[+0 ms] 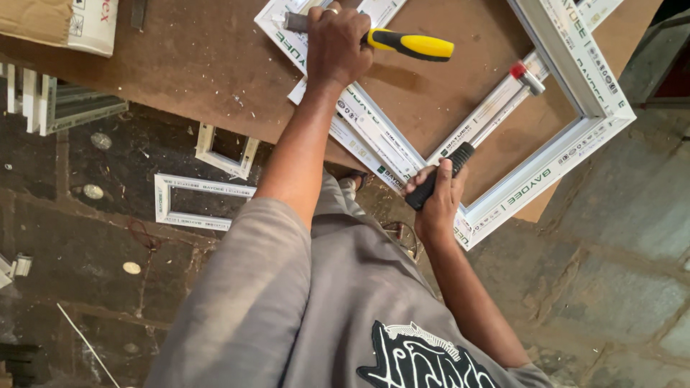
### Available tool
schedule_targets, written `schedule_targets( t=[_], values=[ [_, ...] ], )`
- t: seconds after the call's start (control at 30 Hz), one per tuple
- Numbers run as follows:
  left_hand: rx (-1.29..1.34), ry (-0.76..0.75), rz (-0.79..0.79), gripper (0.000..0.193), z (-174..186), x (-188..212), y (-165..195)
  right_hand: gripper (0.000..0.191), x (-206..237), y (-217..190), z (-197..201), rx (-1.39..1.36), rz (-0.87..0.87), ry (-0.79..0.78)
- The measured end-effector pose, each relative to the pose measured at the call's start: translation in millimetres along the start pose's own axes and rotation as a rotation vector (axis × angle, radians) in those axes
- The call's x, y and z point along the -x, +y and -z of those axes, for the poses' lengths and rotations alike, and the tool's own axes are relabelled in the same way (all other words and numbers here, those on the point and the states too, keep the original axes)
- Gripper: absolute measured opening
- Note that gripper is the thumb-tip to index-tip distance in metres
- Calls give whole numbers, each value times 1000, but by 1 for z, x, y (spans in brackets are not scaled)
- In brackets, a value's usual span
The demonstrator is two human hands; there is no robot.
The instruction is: The person assembles a white window frame by joining profile pieces on a workbench. They use a rubber mallet to tap the corners together and a utility knife to trim excess material from the joints. The person repeatedly repositions the frame and trims different corners throughout the clip.
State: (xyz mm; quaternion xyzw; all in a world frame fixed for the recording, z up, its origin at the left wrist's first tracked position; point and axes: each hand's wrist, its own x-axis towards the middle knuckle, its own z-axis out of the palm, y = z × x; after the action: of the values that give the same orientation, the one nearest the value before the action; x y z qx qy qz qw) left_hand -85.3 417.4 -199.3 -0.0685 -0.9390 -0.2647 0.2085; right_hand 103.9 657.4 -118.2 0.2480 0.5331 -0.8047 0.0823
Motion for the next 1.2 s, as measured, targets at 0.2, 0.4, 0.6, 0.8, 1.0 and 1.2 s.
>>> schedule_targets(
  t=[0.2,0.4,0.6,0.8,1.0,1.2],
  values=[
    [-47,-16,17,12,-2,-1,0,26,-2,-8,0,-9,-6,-21],
    [-77,5,17,12,-1,-3,1,23,-10,-11,-2,80,-105,-164],
    [-65,-18,37,10,2,-3,1,22,-9,-6,0,175,-150,-187],
    [-53,32,14,9,1,-3,0,20,-7,2,-1,10,-13,3],
    [-51,-16,88,8,1,-2,1,21,-11,-7,1,-44,-8,-30],
    [-51,55,64,9,1,-2,-2,22,-14,-11,0,44,-85,-144]
  ],
)
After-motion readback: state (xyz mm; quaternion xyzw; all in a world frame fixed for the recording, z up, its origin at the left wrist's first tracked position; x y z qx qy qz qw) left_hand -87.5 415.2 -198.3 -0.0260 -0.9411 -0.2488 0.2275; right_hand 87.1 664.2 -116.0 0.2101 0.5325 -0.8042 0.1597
